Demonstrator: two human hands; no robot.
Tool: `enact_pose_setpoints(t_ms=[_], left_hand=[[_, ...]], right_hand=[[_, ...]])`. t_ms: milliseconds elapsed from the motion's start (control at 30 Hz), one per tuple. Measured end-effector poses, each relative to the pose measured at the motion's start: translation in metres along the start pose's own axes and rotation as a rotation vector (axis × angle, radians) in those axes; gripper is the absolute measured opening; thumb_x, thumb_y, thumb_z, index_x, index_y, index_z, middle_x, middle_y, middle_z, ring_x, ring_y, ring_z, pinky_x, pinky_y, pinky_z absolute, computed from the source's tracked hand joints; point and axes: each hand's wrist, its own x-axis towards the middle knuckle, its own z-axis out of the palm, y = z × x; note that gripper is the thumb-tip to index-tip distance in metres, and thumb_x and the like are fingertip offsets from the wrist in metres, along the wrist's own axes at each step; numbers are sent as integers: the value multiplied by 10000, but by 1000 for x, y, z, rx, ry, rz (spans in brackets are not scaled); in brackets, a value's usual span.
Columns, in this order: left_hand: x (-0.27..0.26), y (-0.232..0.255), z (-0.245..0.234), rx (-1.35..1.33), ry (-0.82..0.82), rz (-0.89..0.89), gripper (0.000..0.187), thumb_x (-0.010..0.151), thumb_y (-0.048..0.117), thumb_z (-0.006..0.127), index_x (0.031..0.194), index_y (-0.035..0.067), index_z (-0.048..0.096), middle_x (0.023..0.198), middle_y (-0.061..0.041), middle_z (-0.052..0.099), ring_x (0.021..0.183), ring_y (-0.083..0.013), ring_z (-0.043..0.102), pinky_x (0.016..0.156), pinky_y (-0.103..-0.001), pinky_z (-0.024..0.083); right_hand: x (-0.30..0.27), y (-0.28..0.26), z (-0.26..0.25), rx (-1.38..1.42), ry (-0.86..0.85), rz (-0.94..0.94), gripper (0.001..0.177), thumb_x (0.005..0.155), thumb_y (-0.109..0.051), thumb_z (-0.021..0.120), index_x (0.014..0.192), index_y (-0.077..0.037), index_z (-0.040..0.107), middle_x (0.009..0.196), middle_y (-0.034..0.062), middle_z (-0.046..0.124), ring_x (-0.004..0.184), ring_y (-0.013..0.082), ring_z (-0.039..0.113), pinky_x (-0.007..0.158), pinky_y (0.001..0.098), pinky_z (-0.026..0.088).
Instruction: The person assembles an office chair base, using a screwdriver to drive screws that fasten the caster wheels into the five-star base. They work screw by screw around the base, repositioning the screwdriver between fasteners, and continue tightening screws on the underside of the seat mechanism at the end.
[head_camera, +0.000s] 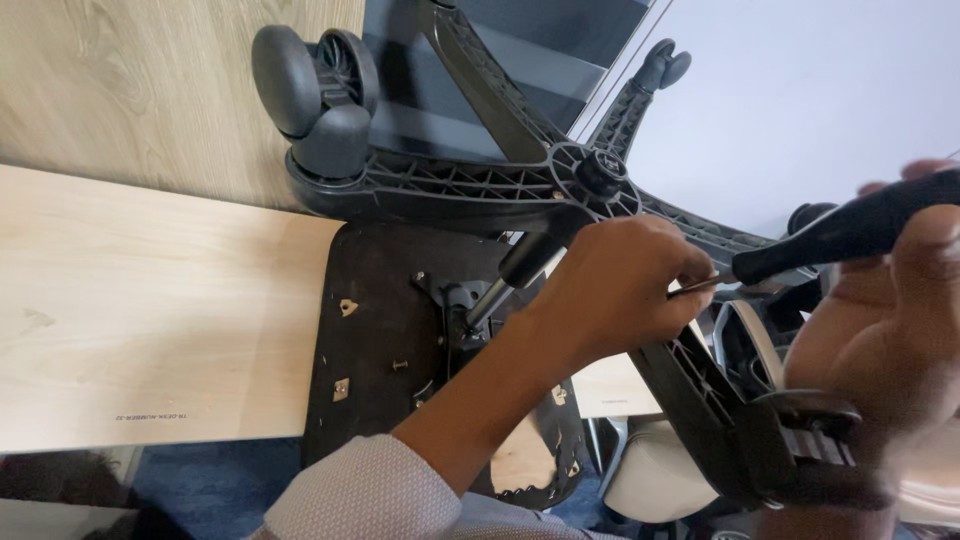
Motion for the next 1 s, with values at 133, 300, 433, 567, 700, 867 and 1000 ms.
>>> enact_pose_setpoints(t_ms=[133,300,433,567,700,867,1000], left_hand=[[5,-2,9,-185,-328,-250,260,961,362,592,951,172,768,625,-14,701,546,-177,686,606,-364,530],[5,-8,13,-135,-297,-164,380,1024,438,456,979,219,763,650,45,704,587,-136,695,624,-345,530],[3,-9,13,-130,-319,-166,360,983,389,424,1003,237,750,614,44,692,530,-146,683,591,-349,524],[4,-7,15,-38,-355,-188,437,1007,510,425,963,244,769,598,24,684,519,-172,663,568,-369,511],[4,-8,14,-20,-360,-171,461,1004,516,403,926,254,775,608,33,694,530,-170,678,575,-365,514],[0,-8,14,-94,-316,-152,437,1014,481,397,950,233,751,688,57,731,609,-172,715,597,-379,533],[-3,-3,9,-23,-317,-165,403,1003,473,437,989,209,742,665,-13,706,617,-220,709,639,-404,542]], right_hand=[[5,1,-4,-105,-11,24,414,1139,-412,642,1351,-82,509,1166,51,540,1121,179,587,1031,360,565],[7,-4,-6,-66,-94,15,453,1154,-435,610,1383,-59,500,1325,85,553,1241,198,574,1123,387,530],[8,-8,-6,-192,-101,6,504,1139,-487,592,1383,-56,497,1341,106,571,1251,213,588,1138,420,545],[8,4,-2,-416,90,117,464,1197,-464,576,1232,-4,528,1135,141,529,1075,230,563,1056,403,500],[4,11,-9,-465,135,237,419,1200,-456,519,1232,-39,546,1119,126,583,963,237,561,1001,408,491],[6,16,-16,177,-5,81,372,1197,-310,521,1480,-69,535,1369,92,615,1308,209,600,1173,362,506],[3,14,-8,127,-26,61,367,1197,-312,523,1473,-70,536,1365,90,615,1302,207,600,1166,358,506]])
